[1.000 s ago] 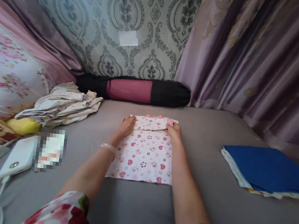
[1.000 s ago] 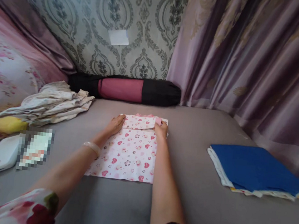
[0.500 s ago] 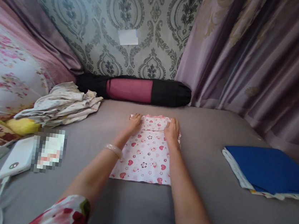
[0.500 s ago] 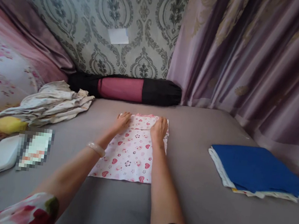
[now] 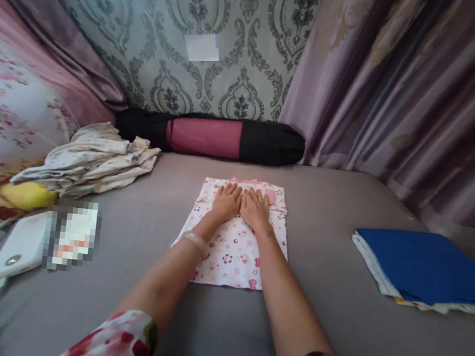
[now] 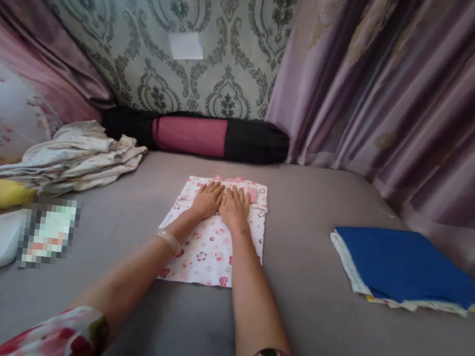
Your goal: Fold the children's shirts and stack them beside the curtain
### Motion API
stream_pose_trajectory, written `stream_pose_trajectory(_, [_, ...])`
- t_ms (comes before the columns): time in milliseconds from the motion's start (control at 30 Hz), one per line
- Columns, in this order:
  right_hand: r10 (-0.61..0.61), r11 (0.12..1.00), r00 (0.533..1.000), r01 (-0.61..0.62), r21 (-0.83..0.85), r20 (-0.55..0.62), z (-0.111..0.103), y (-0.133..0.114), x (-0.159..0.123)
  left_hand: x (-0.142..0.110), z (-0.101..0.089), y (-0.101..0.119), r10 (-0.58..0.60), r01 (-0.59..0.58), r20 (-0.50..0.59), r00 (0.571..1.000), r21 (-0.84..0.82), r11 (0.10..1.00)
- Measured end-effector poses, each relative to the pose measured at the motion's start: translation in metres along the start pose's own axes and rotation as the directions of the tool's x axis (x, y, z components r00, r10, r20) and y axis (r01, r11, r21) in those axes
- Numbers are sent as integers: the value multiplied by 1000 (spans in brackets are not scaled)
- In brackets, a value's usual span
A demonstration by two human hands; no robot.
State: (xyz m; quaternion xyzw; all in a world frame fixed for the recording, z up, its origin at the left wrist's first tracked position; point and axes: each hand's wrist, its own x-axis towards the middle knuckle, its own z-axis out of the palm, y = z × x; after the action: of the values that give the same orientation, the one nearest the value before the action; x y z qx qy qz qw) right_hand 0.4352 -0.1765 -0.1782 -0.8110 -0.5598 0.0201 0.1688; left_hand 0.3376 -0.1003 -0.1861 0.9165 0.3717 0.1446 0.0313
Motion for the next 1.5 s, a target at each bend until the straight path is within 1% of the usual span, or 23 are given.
stream_pose_trajectory(100, [19, 999, 999, -20, -34, -42, 0, 1, -1, 0, 0, -10, -48, 50, -46, 998, 35, 998])
stream_pose_trajectory(200, [54, 997, 997, -57, -47, -57, 0, 3, -1, -1, -3, -25, -103, 106, -51, 993, 70, 992])
stream_pose_trajectory(267, [95, 994, 994, -98, -52, -59, -1, 7, 0, -1, -6, -34, -115, 119, -52, 992, 90, 989])
stream_pose_trajectory(333, [144, 988, 988, -147, -45, -60, -2, 12, 1, -2, -9, -41, -104, 107, -44, 994, 95, 990])
stream_pose_trajectory(433, [180, 983, 982, -181, -29, -51, -4, 18, 2, -1, -11, -51, -86, 85, 17, 996, 82, 993])
stream_pose_trajectory(500, [178, 983, 983, -180, -31, -48, -4, 19, 1, -1, -12, -59, -53, 48, 66, 996, 67, 997])
stream_pose_trajectory(567, [177, 983, 983, -178, -37, -45, -4, 20, 1, -1, -13, -68, 5, -11, 112, 994, 47, 999])
stream_pose_trajectory(667, [173, 983, 984, -175, -50, -42, -2, 20, 1, -1, -15, -81, 78, -82, 171, 982, 11, 997])
stream_pose_trajectory(800, [159, 985, 986, -162, -63, -60, -1, 20, -1, -2, -18, -86, 85, -85, 191, 978, -8, 996])
stream_pose_trajectory(867, [151, 985, 986, -156, -67, -74, -1, 19, -3, -3, -18, -84, 85, -85, 183, 979, -9, 996])
stream_pose_trajectory(933, [145, 986, 985, -152, -70, -89, -1, 18, -4, -4, -19, -81, 93, -94, 149, 985, -1, 996])
stream_pose_trajectory(1000, [150, 985, 985, -155, -70, -81, -3, 17, -3, -7, -21, -77, 71, -73, 70, 995, 23, 997])
stream_pose_trajectory(1067, [155, 986, 988, -156, -59, -26, -8, 18, -2, -12, -24, -74, 4, -4, -10, 1000, 47, 999])
stream_pose_trajectory(1100, [148, 988, 989, -147, -48, 13, -11, 19, -3, -16, -27, -73, -41, 43, -32, 999, 51, 998])
stream_pose_trajectory(1167, [109, 994, 990, -108, -25, 85, -18, 22, -9, -26, -32, -72, -141, 143, -42, 989, 47, 989])
stream_pose_trajectory(1233, [36, 999, 992, -34, -19, 120, -24, 26, -21, -38, -38, -73, -236, 237, -33, 971, 37, 971])
stream_pose_trajectory(1300, [-58, 998, 989, 62, -21, 136, -27, 30, -39, -51, -44, -76, -307, 308, -24, 951, 42, 951])
stream_pose_trajectory(1400, [-184, 982, 966, 188, -3, 180, -30, 35, -66, -66, -48, -82, -334, 332, 12, 943, 66, 941])
stream_pose_trajectory(1433, [-207, 977, 958, 212, 0, 198, -30, 36, -73, -69, -48, -84, -331, 329, 22, 943, 68, 942])
stream_pose_trajectory(1500, [-216, 975, 953, 224, -14, 212, -32, 40, -83, -73, -47, -87, -332, 330, 27, 943, 60, 942])
